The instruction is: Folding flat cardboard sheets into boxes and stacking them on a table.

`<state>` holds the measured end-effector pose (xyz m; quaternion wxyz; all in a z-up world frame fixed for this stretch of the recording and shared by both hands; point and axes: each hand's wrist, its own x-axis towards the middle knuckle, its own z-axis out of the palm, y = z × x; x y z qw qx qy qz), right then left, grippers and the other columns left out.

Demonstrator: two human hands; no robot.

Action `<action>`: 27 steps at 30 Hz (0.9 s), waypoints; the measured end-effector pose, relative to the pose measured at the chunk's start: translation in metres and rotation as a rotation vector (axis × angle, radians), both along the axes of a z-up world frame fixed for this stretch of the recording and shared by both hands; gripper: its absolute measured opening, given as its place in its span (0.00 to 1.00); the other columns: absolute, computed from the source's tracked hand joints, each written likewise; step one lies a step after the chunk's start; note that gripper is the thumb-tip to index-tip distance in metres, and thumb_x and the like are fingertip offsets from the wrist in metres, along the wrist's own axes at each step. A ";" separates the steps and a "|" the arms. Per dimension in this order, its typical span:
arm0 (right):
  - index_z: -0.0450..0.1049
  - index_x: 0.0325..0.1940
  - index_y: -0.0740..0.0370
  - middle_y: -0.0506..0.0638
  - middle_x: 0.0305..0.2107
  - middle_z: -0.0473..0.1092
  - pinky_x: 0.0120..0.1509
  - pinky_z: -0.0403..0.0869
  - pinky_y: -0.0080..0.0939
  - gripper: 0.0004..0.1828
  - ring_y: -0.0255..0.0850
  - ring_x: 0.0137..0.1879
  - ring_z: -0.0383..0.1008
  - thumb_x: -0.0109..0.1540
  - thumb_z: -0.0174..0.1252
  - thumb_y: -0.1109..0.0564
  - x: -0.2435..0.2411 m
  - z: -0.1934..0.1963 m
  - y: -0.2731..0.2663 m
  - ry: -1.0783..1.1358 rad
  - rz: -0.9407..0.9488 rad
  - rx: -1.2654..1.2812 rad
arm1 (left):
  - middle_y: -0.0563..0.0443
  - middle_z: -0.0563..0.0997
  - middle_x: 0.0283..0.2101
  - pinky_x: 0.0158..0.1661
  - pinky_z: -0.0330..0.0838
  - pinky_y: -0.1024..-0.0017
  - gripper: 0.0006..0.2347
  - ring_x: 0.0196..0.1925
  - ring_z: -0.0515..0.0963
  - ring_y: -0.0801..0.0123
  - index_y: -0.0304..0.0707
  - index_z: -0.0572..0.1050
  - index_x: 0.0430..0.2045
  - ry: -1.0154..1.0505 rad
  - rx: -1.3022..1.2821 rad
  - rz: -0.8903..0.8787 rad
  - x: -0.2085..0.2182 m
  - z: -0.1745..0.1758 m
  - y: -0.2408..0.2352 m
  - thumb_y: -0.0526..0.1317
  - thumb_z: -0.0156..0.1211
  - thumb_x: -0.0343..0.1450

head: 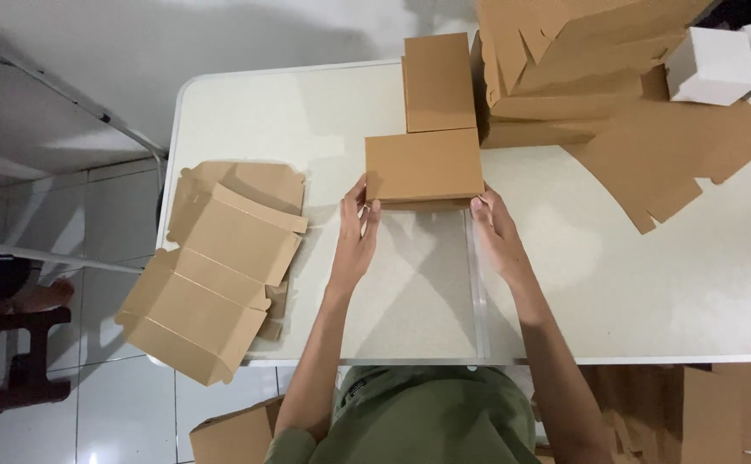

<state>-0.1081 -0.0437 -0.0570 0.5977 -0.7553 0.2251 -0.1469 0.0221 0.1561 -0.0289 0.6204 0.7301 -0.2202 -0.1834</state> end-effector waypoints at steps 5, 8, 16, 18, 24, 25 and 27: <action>0.52 0.77 0.67 0.70 0.71 0.52 0.76 0.55 0.68 0.31 0.65 0.76 0.51 0.74 0.40 0.47 -0.014 0.021 -0.001 -0.104 -0.019 -0.108 | 0.39 0.55 0.69 0.74 0.48 0.50 0.25 0.77 0.52 0.45 0.41 0.53 0.71 -0.099 0.101 0.047 -0.004 -0.003 0.005 0.52 0.42 0.80; 0.56 0.76 0.66 0.66 0.70 0.55 0.77 0.58 0.64 0.27 0.61 0.76 0.54 0.73 0.43 0.53 -0.017 0.036 -0.001 -0.155 -0.064 -0.305 | 0.40 0.53 0.70 0.74 0.46 0.48 0.24 0.78 0.49 0.46 0.45 0.54 0.71 -0.253 0.163 0.060 -0.005 0.004 0.003 0.51 0.42 0.80; 0.66 0.73 0.49 0.50 0.65 0.63 0.67 0.73 0.50 0.30 0.51 0.74 0.61 0.66 0.61 0.56 0.012 -0.006 -0.022 -0.135 0.129 -1.041 | 0.47 0.67 0.63 0.70 0.60 0.55 0.17 0.74 0.61 0.49 0.51 0.73 0.59 -0.901 0.349 -0.058 0.035 -0.060 -0.024 0.48 0.57 0.75; 0.66 0.72 0.48 0.46 0.62 0.62 0.62 0.78 0.43 0.25 0.48 0.72 0.63 0.69 0.56 0.56 0.013 -0.009 -0.026 -0.104 0.121 -1.108 | 0.49 0.68 0.60 0.68 0.66 0.61 0.17 0.71 0.65 0.51 0.51 0.72 0.60 -0.989 0.394 -0.127 0.041 -0.058 -0.018 0.40 0.57 0.75; 0.70 0.65 0.52 0.47 0.57 0.61 0.64 0.78 0.40 0.19 0.46 0.67 0.67 0.69 0.57 0.60 0.018 -0.016 -0.041 -0.204 0.110 -1.171 | 0.52 0.68 0.59 0.67 0.69 0.66 0.17 0.69 0.68 0.59 0.51 0.73 0.59 -0.998 0.390 -0.200 0.062 -0.061 -0.008 0.33 0.55 0.75; 0.70 0.65 0.52 0.47 0.57 0.61 0.64 0.78 0.40 0.19 0.46 0.67 0.67 0.69 0.57 0.60 0.018 -0.013 -0.037 -0.205 0.112 -1.170 | 0.52 0.68 0.59 0.67 0.69 0.66 0.17 0.69 0.68 0.59 0.51 0.73 0.59 -0.997 0.392 -0.198 0.055 -0.048 -0.006 0.33 0.55 0.75; 0.67 0.68 0.53 0.49 0.59 0.51 0.66 0.78 0.43 0.26 0.50 0.68 0.66 0.66 0.62 0.61 0.018 -0.006 -0.032 -0.198 0.018 -0.961 | 0.38 0.48 0.74 0.70 0.64 0.49 0.28 0.77 0.51 0.41 0.61 0.68 0.66 -0.767 0.292 -0.105 0.045 -0.024 -0.003 0.33 0.67 0.70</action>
